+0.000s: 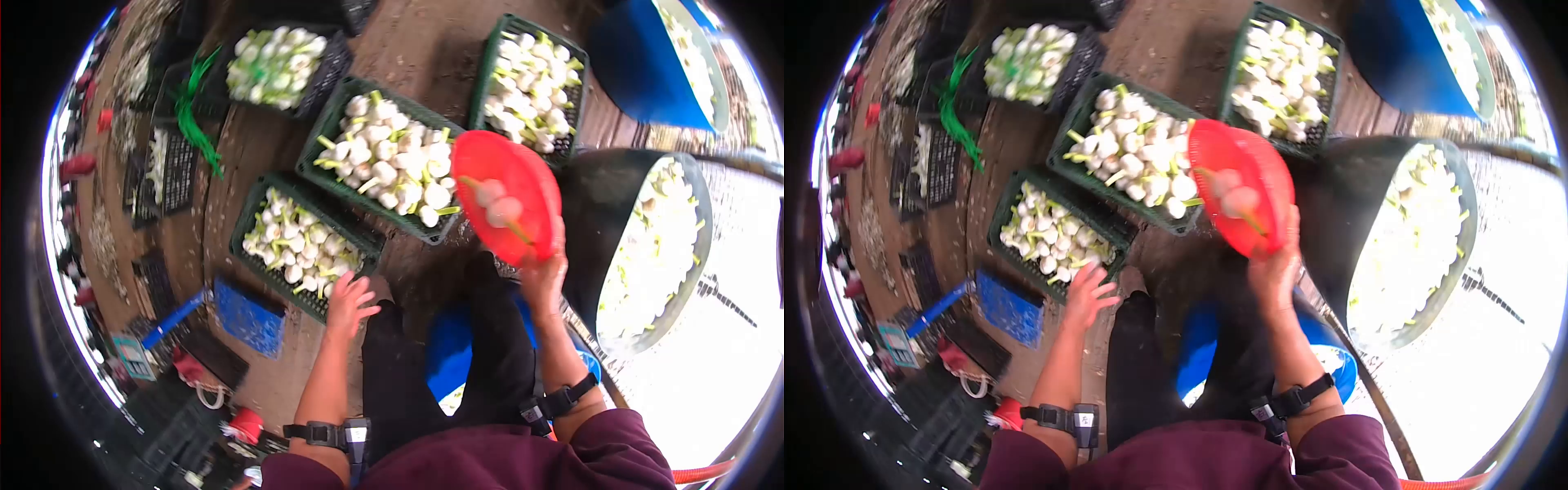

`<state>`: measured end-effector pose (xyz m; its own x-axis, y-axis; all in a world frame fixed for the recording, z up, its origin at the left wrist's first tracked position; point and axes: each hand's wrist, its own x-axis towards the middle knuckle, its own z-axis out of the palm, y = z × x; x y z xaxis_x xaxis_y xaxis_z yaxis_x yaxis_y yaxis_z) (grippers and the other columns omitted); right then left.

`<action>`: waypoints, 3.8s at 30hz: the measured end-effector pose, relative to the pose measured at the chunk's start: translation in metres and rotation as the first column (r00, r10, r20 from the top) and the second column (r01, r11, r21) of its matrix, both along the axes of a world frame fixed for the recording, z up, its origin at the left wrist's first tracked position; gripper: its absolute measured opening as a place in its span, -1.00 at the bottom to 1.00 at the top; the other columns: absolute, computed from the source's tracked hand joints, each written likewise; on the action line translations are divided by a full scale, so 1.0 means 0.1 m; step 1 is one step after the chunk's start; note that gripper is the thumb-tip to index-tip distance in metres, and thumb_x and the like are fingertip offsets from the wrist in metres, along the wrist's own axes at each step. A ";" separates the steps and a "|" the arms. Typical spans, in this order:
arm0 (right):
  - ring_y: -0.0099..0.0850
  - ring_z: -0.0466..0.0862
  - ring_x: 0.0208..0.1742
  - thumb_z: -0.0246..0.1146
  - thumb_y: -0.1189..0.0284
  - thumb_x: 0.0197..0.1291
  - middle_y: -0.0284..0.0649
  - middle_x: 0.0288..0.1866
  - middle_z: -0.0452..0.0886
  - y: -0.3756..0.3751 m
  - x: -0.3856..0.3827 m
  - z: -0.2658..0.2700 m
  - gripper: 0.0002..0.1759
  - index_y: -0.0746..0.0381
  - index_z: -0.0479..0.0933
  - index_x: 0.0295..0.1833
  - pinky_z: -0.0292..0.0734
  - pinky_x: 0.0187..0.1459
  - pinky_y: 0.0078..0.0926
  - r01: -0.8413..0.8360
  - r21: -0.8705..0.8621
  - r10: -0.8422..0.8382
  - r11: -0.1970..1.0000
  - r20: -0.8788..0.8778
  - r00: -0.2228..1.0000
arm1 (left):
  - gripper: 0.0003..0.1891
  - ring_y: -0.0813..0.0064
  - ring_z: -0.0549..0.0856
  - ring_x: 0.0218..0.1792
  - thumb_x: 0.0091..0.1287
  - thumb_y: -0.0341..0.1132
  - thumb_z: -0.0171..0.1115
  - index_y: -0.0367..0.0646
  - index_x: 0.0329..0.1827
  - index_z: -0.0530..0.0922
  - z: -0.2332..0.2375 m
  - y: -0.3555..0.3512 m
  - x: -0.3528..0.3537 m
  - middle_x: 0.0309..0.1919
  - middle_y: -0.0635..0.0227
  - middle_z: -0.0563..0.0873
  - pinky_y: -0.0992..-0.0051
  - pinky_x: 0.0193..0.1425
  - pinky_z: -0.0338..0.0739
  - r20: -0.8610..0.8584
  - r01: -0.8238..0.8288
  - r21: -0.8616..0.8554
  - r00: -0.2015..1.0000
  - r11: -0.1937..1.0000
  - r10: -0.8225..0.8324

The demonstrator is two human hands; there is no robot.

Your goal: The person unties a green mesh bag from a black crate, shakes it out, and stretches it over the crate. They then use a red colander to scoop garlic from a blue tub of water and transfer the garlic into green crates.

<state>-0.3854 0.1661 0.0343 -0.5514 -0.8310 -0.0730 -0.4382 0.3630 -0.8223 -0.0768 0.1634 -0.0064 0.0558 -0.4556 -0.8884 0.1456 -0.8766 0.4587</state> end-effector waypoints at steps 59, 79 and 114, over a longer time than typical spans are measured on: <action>-0.48 0.51 -0.51 0.05 0.62 -0.13 -0.24 -0.50 0.51 2.05 -2.73 -1.93 -0.84 0.33 0.47 -0.36 0.41 -0.51 -0.48 0.733 0.632 -0.897 0.253 0.436 -0.066 | -0.14 0.22 0.36 0.12 -0.06 0.00 0.31 -0.38 0.20 0.16 -0.92 -0.34 -6.06 0.11 -0.01 0.35 0.37 0.20 0.20 0.336 0.976 -0.146 0.205 0.164 -0.919; -0.36 0.59 -0.41 0.01 0.69 -0.21 -0.10 -0.35 0.56 2.20 -2.66 -0.72 -0.64 0.46 0.42 -0.16 0.52 -0.37 -0.48 0.820 0.451 -0.817 0.353 0.576 0.035 | -0.43 0.26 0.52 -0.13 -0.23 -0.13 0.44 -0.17 -0.11 0.53 -0.39 0.01 -5.83 -0.15 0.20 0.49 0.38 -0.06 0.43 0.544 0.747 -0.617 0.180 -0.246 -0.820; -0.26 0.58 -0.32 0.12 0.66 -0.14 -0.04 -0.18 0.48 0.16 -0.30 0.20 -0.47 0.36 0.24 0.06 0.58 -0.35 -0.39 0.311 0.174 -0.350 0.934 0.615 0.707 | -0.62 0.27 0.58 -0.32 -0.21 -0.19 0.34 -0.19 -0.32 0.55 1.11 -1.13 -1.58 -0.46 0.18 0.57 0.35 -0.20 0.46 0.369 0.334 -0.904 0.925 0.268 0.091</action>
<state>-0.4159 0.1825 0.0540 -0.6022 -0.5885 -0.5395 0.3253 0.4363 -0.8389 -0.2348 0.0507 0.1042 0.0601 -0.9690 0.2395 -0.2414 0.2187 0.9455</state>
